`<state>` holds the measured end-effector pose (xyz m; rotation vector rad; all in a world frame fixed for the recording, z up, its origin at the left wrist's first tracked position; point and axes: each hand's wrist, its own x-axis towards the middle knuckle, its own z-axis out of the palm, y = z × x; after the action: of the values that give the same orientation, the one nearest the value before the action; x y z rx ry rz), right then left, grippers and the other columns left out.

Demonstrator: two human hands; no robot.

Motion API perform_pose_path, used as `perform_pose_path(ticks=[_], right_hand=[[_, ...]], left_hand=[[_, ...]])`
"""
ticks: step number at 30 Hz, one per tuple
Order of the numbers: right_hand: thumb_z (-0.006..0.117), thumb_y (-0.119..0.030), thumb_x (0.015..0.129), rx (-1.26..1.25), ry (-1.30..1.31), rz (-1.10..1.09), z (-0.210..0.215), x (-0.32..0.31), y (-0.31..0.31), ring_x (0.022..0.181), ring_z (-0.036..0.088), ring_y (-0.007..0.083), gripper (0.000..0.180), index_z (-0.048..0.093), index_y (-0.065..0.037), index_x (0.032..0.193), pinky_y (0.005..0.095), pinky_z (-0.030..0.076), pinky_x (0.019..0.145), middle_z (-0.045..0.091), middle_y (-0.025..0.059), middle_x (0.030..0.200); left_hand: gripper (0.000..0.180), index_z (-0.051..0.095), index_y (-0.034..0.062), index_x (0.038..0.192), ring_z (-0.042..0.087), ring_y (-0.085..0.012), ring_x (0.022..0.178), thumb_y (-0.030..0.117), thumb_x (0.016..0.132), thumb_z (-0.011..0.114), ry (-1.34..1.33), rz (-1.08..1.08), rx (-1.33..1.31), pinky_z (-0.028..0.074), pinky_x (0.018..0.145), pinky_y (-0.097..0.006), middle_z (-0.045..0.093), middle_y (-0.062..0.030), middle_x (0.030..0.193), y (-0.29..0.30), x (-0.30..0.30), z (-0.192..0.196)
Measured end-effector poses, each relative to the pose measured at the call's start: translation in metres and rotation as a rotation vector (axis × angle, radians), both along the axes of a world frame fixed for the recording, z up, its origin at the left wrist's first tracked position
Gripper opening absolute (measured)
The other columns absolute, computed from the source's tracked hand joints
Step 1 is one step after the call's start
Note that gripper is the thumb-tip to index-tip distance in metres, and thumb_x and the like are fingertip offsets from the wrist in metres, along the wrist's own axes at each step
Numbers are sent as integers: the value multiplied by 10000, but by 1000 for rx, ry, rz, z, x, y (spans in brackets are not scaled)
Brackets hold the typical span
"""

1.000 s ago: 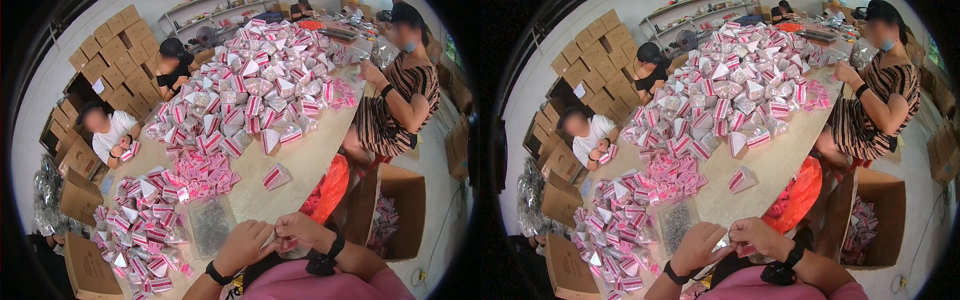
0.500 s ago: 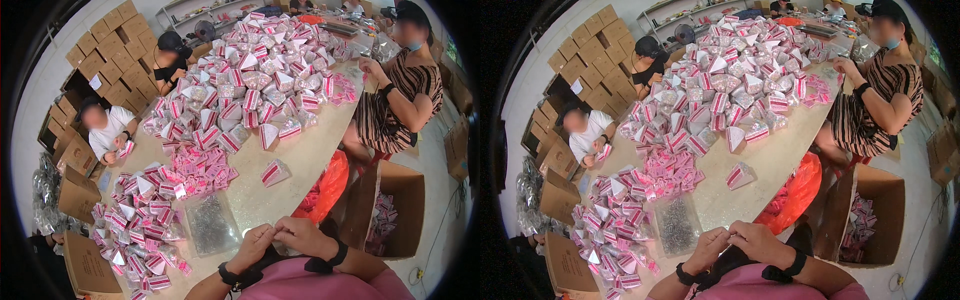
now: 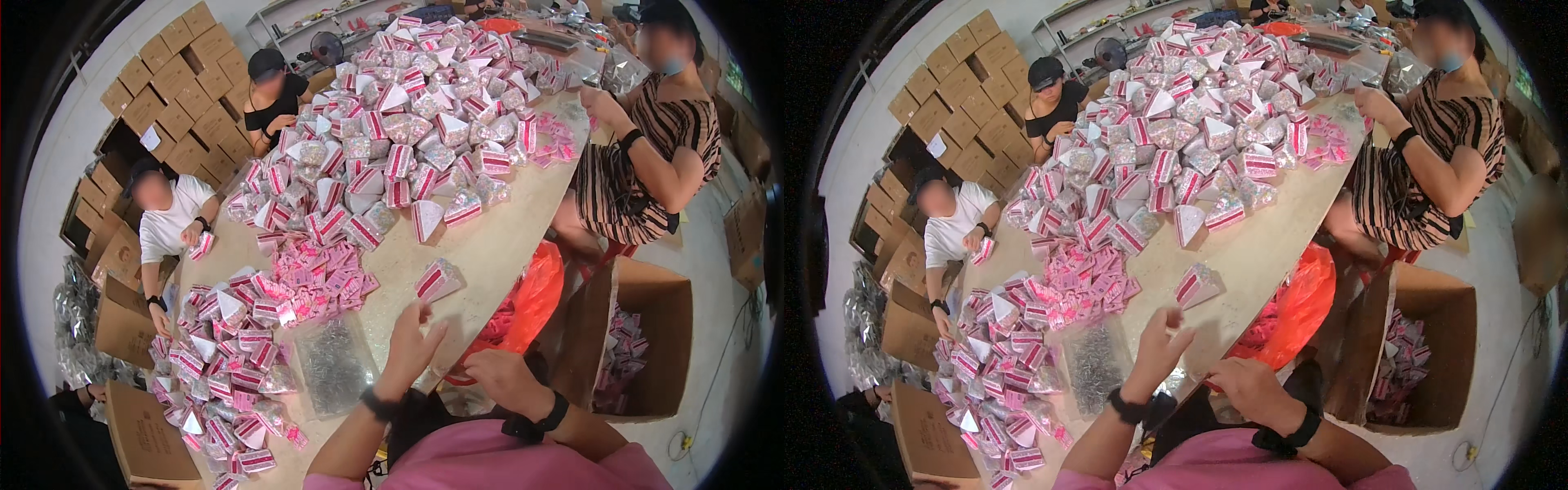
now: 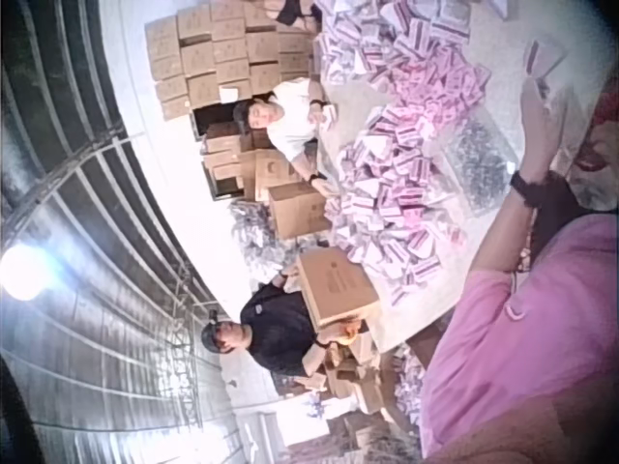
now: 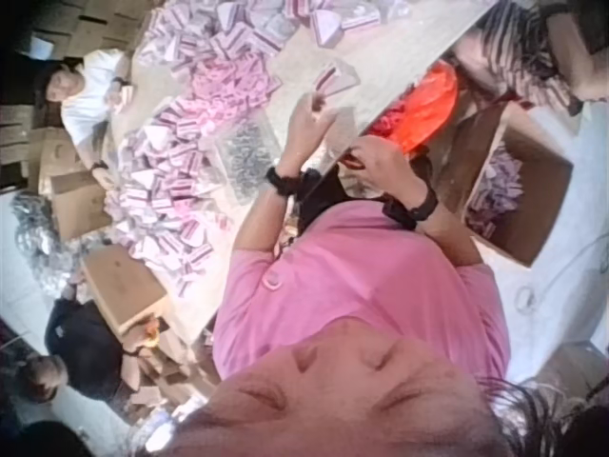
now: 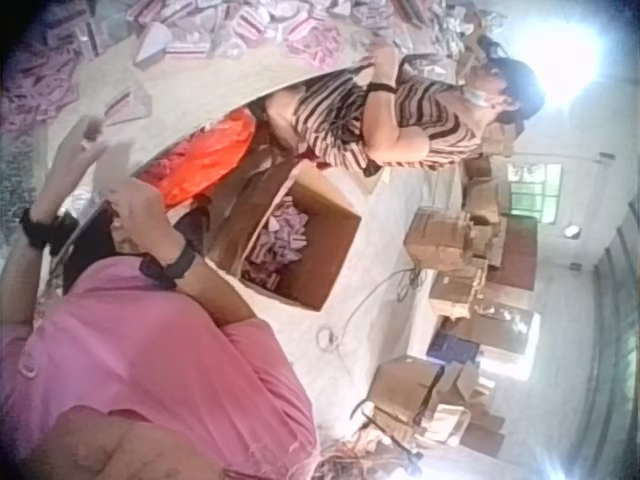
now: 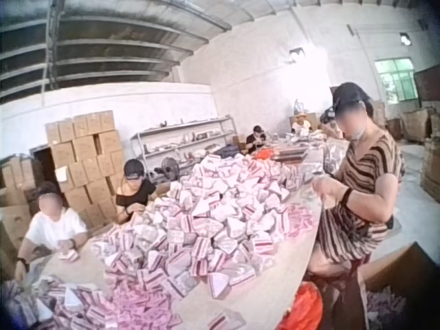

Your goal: The recorder packages small items into pink bags and triangular boxes alongside several other workers.

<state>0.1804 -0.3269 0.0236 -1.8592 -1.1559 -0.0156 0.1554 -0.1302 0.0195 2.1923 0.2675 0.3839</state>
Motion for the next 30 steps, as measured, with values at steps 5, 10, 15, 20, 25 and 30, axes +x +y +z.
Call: perform_pose_path(ticks=[5, 10, 15, 20, 25, 30], right_hand=[[583, -66, 814, 56, 161, -57, 0, 3, -13, 718, 612, 282, 103, 605, 3, 889, 345, 498, 648, 617, 128, 808], [564, -92, 838, 43, 300, -104, -3, 3, -30, 736, 612, 295, 116, 587, 5, 897, 348, 489, 657, 611, 139, 830], [565, -93, 844, 2, 442, -118, -7, 5, -34, 746, 617, 289, 113, 589, 8, 891, 333, 488, 661, 613, 147, 816], [569, -84, 839, 13, 554, -112, -12, 9, -28, 725, 621, 256, 111, 598, 9, 890, 315, 487, 659, 618, 145, 803], [578, -39, 804, 81, 468, -144, -16, 5, -20, 620, 574, 125, 97, 608, 10, 882, 262, 468, 583, 594, 90, 705], [584, -44, 801, 8, 617, -176, -38, 11, -32, 603, 579, 120, 93, 600, 23, 864, 259, 462, 553, 592, 85, 687]], left_hand=[[621, 397, 42, 1248, 422, -364, 1143, 184, 711, 676, -52, 112, 448, 376, 921, -441, 437, -171, 1253, 4, 67, -39], [606, 373, 18, 1247, 395, -381, 1171, 152, 727, 653, 2, -5, 498, 338, 940, -525, 415, -158, 1276, 16, 84, -48], [508, 428, 29, 1190, 401, -353, 1163, 131, 734, 628, -38, 47, 913, 336, 917, -553, 418, -147, 1273, 3, 64, -46], [366, 520, 11, 1075, 455, -348, 1093, 180, 764, 611, -129, -59, 694, 362, 901, -495, 490, -168, 1183, 5, 42, -16], [338, 572, 7, 980, 533, -322, 971, 241, 755, 662, 84, -317, 128, 416, 865, -372, 579, -169, 1021, 42, 74, -39], [490, 545, 0, 1100, 526, -310, 1003, 327, 762, 685, 288, -413, -18, 410, 879, -362, 573, -160, 1069, 32, 67, -29]])
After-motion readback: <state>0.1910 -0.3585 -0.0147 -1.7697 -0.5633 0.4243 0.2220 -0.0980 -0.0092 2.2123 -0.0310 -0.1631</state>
